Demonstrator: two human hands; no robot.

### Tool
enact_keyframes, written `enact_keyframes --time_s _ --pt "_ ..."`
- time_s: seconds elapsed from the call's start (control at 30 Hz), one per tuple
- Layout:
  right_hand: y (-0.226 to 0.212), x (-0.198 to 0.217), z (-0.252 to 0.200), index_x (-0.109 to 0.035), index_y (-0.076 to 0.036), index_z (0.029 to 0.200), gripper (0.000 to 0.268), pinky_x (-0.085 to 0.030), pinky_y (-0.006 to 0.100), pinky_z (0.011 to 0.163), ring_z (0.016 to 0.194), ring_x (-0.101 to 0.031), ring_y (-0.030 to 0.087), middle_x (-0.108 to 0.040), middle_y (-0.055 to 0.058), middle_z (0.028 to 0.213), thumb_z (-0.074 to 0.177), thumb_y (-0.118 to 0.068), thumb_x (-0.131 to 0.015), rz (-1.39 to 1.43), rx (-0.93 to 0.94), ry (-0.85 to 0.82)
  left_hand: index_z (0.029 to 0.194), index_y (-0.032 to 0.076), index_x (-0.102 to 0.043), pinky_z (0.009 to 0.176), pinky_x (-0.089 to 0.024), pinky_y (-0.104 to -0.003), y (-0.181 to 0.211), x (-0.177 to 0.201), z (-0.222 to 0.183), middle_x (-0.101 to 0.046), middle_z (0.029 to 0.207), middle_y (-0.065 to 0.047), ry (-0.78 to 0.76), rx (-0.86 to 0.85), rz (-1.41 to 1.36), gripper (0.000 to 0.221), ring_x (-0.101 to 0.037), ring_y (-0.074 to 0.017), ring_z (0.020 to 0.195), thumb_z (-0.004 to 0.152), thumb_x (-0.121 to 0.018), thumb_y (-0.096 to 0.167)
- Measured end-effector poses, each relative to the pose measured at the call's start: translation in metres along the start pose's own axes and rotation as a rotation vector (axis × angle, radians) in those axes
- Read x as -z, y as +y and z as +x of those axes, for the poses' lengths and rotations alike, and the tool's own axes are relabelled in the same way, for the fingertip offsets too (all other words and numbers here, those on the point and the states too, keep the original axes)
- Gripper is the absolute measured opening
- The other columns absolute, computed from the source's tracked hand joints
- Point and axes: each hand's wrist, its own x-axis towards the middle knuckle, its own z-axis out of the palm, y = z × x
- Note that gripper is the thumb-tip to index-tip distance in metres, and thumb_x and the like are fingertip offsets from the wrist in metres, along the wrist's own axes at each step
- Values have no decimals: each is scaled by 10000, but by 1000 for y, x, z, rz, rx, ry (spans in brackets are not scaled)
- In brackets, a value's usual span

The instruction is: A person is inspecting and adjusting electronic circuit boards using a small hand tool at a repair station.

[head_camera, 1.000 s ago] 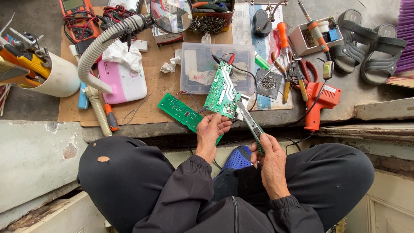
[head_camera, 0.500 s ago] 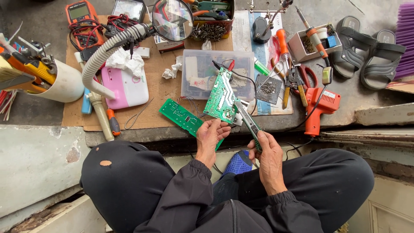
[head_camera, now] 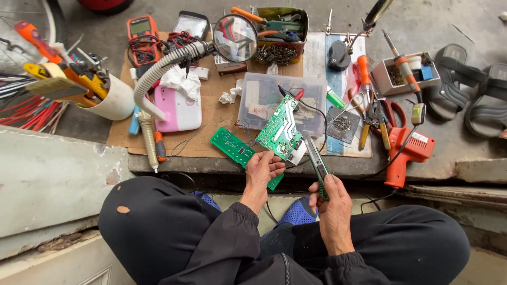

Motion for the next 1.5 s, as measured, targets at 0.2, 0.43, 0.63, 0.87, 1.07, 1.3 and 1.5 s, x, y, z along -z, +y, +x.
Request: enact_keyframes --time_s 0.2,0.43,0.63,0.87,1.07,1.3,1.5 --pt "-1 -4 -2 -644 -29 1242 275 -407 321 488 585 -555 176 -683 125 915 1162 -285 -581 30 -34 -44 1289 18 -642 832 -703 -373 -7 -1 5 -731 1068 -170 39 -4 -35 292 -760 -281 913 1088 -693 224" --pt "-7 -1 14 -627 -20 1263 307 -370 326 460 555 -525 175 -664 112 865 1180 -308 -558 -23 -63 74 1374 23 -618 907 -717 -400 6 4 -1 -708 1141 -173 20 7 2 360 -750 -299 967 1100 -662 252" --pt "-31 6 32 -634 -74 1277 317 -330 288 450 530 -507 148 -632 65 814 1149 -364 -616 78 -93 55 1365 62 -641 942 -717 -441 2 11 1 -717 1158 -131 -1 -42 22 390 -755 -298 996 1073 -665 319" --pt "-22 2 43 -576 -40 1269 302 -405 278 526 641 -557 164 -686 149 970 1128 -292 -665 196 -181 -51 1266 56 -673 795 -693 -379 10 13 15 -713 1013 -114 90 -55 31 305 -732 -234 807 1078 -688 295" --pt "-15 0 39 -580 -61 1187 194 -412 314 581 677 -536 185 -676 153 1037 1145 -241 -638 153 -175 -92 1286 50 -668 779 -691 -375 9 12 23 -717 1004 -118 119 -24 16 312 -734 -237 792 1074 -688 277" --pt "-12 -3 39 -579 -53 1286 232 -401 306 579 665 -517 170 -654 144 999 1141 -226 -630 131 -183 -76 1264 57 -689 753 -688 -350 10 10 24 -725 974 -105 143 -16 5 292 -735 -219 767 1075 -703 279" --pt "-17 -9 36 -597 -36 1380 320 -397 304 566 650 -514 159 -698 161 1025 1132 -238 -620 65 -162 -75 1251 60 -684 758 -684 -366 9 11 27 -725 969 -110 149 -9 -36 286 -727 -228 771 1079 -707 287"
